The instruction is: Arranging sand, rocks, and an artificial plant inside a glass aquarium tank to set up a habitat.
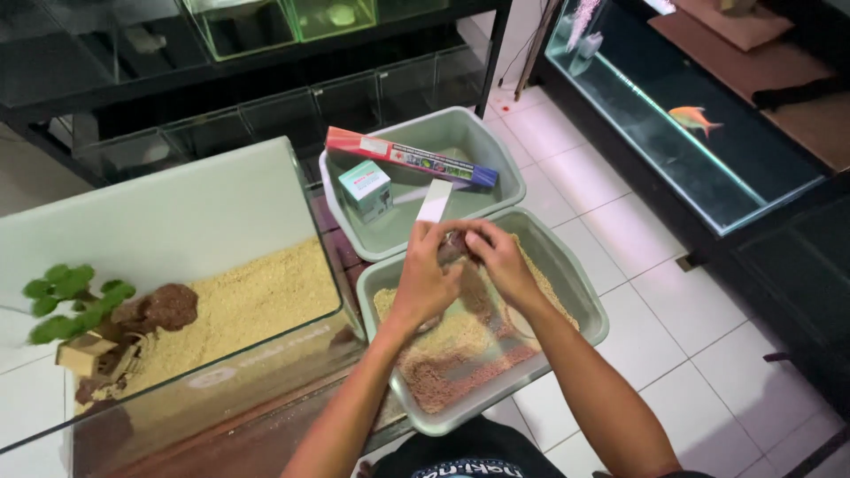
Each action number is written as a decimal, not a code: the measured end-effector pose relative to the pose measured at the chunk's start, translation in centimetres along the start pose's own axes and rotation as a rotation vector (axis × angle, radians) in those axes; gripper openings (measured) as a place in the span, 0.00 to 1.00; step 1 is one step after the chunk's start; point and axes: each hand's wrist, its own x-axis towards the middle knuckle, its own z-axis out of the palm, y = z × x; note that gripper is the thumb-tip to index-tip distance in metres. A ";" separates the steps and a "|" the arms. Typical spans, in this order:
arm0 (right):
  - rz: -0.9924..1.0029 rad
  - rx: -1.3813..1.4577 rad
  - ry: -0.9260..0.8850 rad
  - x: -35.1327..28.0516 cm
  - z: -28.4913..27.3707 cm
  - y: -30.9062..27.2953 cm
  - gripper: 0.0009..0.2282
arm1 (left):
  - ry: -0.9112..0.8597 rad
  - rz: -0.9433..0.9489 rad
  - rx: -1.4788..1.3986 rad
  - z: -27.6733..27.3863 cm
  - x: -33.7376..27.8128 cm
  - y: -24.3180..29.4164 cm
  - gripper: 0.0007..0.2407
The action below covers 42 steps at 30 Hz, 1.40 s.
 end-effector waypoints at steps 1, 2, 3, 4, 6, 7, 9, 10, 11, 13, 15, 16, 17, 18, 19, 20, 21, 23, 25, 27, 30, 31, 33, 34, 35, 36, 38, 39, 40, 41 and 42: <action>-0.005 -0.004 -0.002 0.9 0.2 -0.3 0.14 | 0.005 0.005 -0.002 -0.8 0.3 1.3 0.29; -0.096 -0.010 -0.011 1.7 0.5 -0.5 0.14 | 0.060 0.095 0.007 -1.7 0.6 2.5 0.27; -0.189 -0.016 -0.033 2.8 1.2 -0.9 0.14 | 0.126 0.184 0.022 -2.9 0.8 3.7 0.25; -0.197 -0.018 -0.048 2.5 2.2 -3.3 0.14 | 0.142 0.186 0.026 -4.0 0.5 4.5 0.25; -0.328 -0.098 -0.139 2.6 5.0 -8.4 0.16 | 0.235 0.185 -0.161 -7.2 0.4 6.1 0.23; -0.340 -0.095 -0.168 3.2 6.7 -9.3 0.16 | 0.264 0.188 -0.149 -9.4 -0.2 6.7 0.23; -0.389 -0.078 -0.369 4.2 10.5 -10.9 0.26 | 0.343 0.186 -0.126 -13.8 -1.7 7.6 0.23; -0.396 -0.072 -0.403 4.4 13.1 -11.8 0.26 | 0.374 0.182 -0.111 -16.1 -2.6 7.2 0.23; -0.415 -0.088 -0.484 4.5 15.8 -12.7 0.27 | 0.422 0.146 -0.052 -18.4 -3.7 6.9 0.24; -0.440 -0.093 -0.611 4.0 21.3 -14.3 0.28 | 0.511 0.097 0.026 -23.6 -6.4 6.5 0.25; -0.489 -0.174 -0.702 3.0 26.5 -15.5 0.27 | 0.532 -0.022 0.153 -28.9 -9.6 6.1 0.30; -0.492 -0.163 -0.745 2.1 29.1 -16.3 0.27 | 0.569 -0.040 0.169 -31.3 -10.9 5.4 0.30; -0.502 -0.202 -0.786 1.4 31.2 -17.2 0.25 | 0.526 -0.158 0.208 -33.6 -11.9 4.8 0.29; -0.514 -0.242 -0.826 0.8 33.1 -18.2 0.24 | 0.481 -0.277 0.242 -35.7 -12.9 4.2 0.29; -0.515 -0.237 -0.854 0.7 34.8 -18.4 0.24 | 0.505 -0.291 0.246 -37.4 -13.9 3.8 0.29; -0.497 -0.299 -0.899 0.7 36.5 -18.7 0.23 | 0.458 -0.356 0.322 -39.0 -14.8 3.4 0.29; -0.476 -0.362 -0.928 0.7 37.9 -19.0 0.23 | 0.394 -0.416 0.395 -40.6 -15.3 3.1 0.29; -0.436 -0.377 -0.967 1.5 40.4 -18.7 0.22 | 0.342 -0.469 0.396 -43.4 -16.2 4.8 0.30; -0.392 -0.398 -0.987 2.4 41.9 -18.7 0.23 | 0.273 -0.512 0.392 -45.7 -16.1 4.6 0.31; -0.423 -0.583 -0.973 3.6 43.0 -19.1 0.19 | 0.166 -0.580 0.449 -47.8 -15.1 2.2 0.28; -0.493 -0.761 -0.949 7.3 44.1 -16.8 0.15 | 0.072 -0.602 0.398 -48.5 -12.8 -0.5 0.26; -0.474 -0.762 -0.943 9.2 44.4 -14.4 0.15 | 0.055 -0.606 0.390 -48.3 -11.8 -1.0 0.26; -0.568 -0.841 -0.961 13.1 45.1 -9.9 0.15 | -0.100 -0.661 0.507 -48.2 -9.5 -1.8 0.21; -0.556 -0.837 -0.948 14.6 45.7 -6.7 0.15 | -0.119 -0.658 0.511 -48.0 -8.4 -1.8 0.21; -0.555 -0.910 -0.986 16.2 46.2 -3.8 0.13 | -0.215 -0.720 0.539 -47.8 -7.1 -1.7 0.16; -0.551 -0.984 -1.025 17.7 46.8 -0.7 0.11 | -0.312 -0.782 0.568 -47.6 -5.9 -1.6 0.12; -0.467 -1.055 -1.063 18.5 47.1 2.6 0.11 | -0.368 -0.805 0.582 -47.0 -4.2 -2.2 0.11; -0.392 -1.118 -1.122 18.5 47.4 4.7 0.13 | -0.408 -0.844 0.593 -46.7 -3.9 -2.6 0.11; -0.378 -1.120 -1.130 18.4 47.4 5.3 0.13 | -0.417 -0.849 0.580 -46.2 -3.7 -4.9 0.11; -0.391 -1.209 -1.126 18.1 47.8 5.9 0.14 | -0.438 -0.868 0.592 -46.0 -3.8 -7.2 0.11; -0.405 -1.299 -1.121 17.7 48.2 6.5 0.15 | -0.461 -0.887 0.604 -45.8 -4.0 -9.4 0.14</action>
